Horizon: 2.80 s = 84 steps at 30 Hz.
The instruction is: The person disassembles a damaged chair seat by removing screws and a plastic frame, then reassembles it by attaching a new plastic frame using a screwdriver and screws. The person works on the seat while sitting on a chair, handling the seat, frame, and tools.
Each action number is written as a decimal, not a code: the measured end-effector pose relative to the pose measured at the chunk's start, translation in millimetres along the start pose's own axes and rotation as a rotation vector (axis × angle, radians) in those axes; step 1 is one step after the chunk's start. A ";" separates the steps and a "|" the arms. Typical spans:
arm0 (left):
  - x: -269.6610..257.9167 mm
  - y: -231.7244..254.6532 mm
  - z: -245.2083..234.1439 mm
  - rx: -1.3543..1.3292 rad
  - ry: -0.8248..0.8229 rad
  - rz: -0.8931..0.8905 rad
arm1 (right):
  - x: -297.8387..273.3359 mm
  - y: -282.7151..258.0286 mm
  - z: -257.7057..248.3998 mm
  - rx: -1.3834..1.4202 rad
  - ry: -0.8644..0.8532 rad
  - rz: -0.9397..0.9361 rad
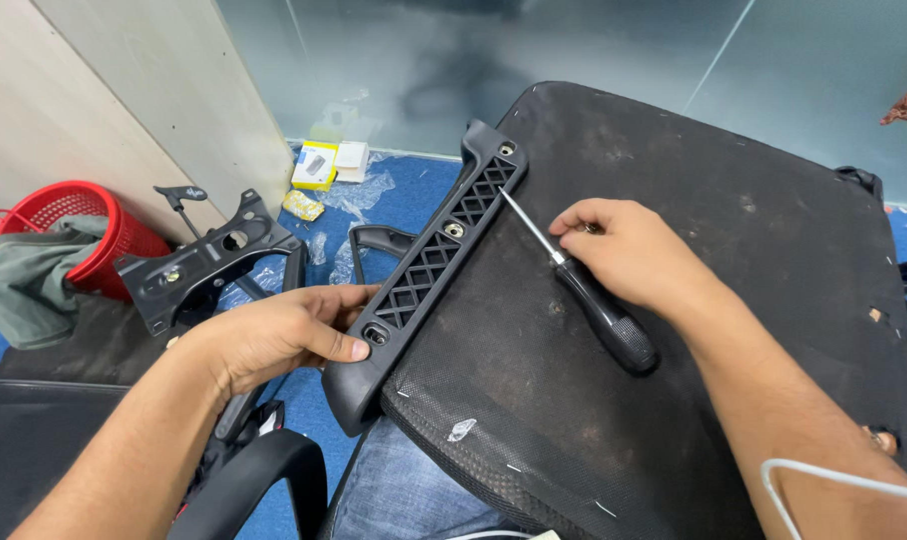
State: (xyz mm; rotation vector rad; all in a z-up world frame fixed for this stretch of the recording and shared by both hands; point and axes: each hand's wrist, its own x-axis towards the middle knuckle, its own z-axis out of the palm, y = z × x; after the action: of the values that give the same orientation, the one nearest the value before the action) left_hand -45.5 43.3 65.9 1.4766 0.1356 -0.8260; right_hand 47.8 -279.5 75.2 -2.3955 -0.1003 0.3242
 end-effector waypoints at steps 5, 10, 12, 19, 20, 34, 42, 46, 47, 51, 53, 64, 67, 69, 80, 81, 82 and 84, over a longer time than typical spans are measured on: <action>3.8 -0.3 -3.3 -0.027 -0.013 -0.010 | 7.5 11.6 -6.2 0.104 -0.043 -0.073; 9.8 -8.2 -8.9 -0.048 -0.029 0.011 | 2.2 8.2 2.7 0.107 0.070 -0.135; 14.7 -11.1 -11.9 -0.062 -0.041 0.017 | 0.4 6.5 6.4 0.136 0.099 -0.182; 37.7 -20.4 -25.8 -0.122 -0.150 -0.026 | -0.8 7.6 10.6 0.124 0.092 -0.151; 40.3 -21.7 -27.2 -0.122 -0.160 -0.024 | -0.6 7.9 11.7 0.149 0.091 -0.175; 52.3 -36.3 -36.6 -0.155 -0.165 -0.005 | 3.8 9.1 6.9 0.144 0.129 -0.135; 50.3 -42.1 -36.7 -0.155 -0.204 0.059 | -1.1 -0.3 4.9 0.397 0.292 -0.365; 48.3 -40.4 -37.0 -0.163 -0.355 0.114 | -9.2 -18.1 25.9 0.580 -0.017 -0.331; 47.9 -40.0 -36.7 -0.152 -0.363 0.119 | -11.0 -23.0 33.5 0.581 -0.095 -0.342; 47.6 -36.9 -33.2 -0.141 -0.396 0.120 | -16.6 -38.1 55.1 0.585 -0.352 -0.308; 46.8 -37.1 -30.0 -0.095 -0.375 0.128 | -16.5 -42.5 60.8 0.601 -0.449 -0.301; 48.1 -35.6 -28.0 0.072 -0.302 0.132 | -24.9 -47.0 71.1 0.452 -0.470 -0.376; 51.0 -37.9 -30.8 0.106 -0.305 0.158 | -26.5 -49.0 70.6 0.397 -0.436 -0.422; 52.8 -38.7 -32.7 0.130 -0.315 0.180 | -26.5 -50.5 69.8 0.407 -0.429 -0.445; 62.5 -41.7 -40.8 0.105 -0.338 0.208 | -22.7 -49.0 70.0 0.361 -0.421 -0.429; 63.3 -41.5 -41.1 0.095 -0.351 0.215 | -23.1 -49.9 70.2 0.348 -0.418 -0.428; 64.0 -41.2 -41.2 0.102 -0.345 0.220 | -23.2 -50.7 69.8 0.336 -0.407 -0.451; 64.9 -40.9 -41.7 0.114 -0.335 0.228 | -24.4 -52.5 68.6 0.312 -0.386 -0.496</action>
State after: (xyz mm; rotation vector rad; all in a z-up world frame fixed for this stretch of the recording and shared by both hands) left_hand -4.8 59.7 -9.6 1.4065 -0.3294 -0.8914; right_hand 7.4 -200.0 65.7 -1.8963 -0.7484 0.5157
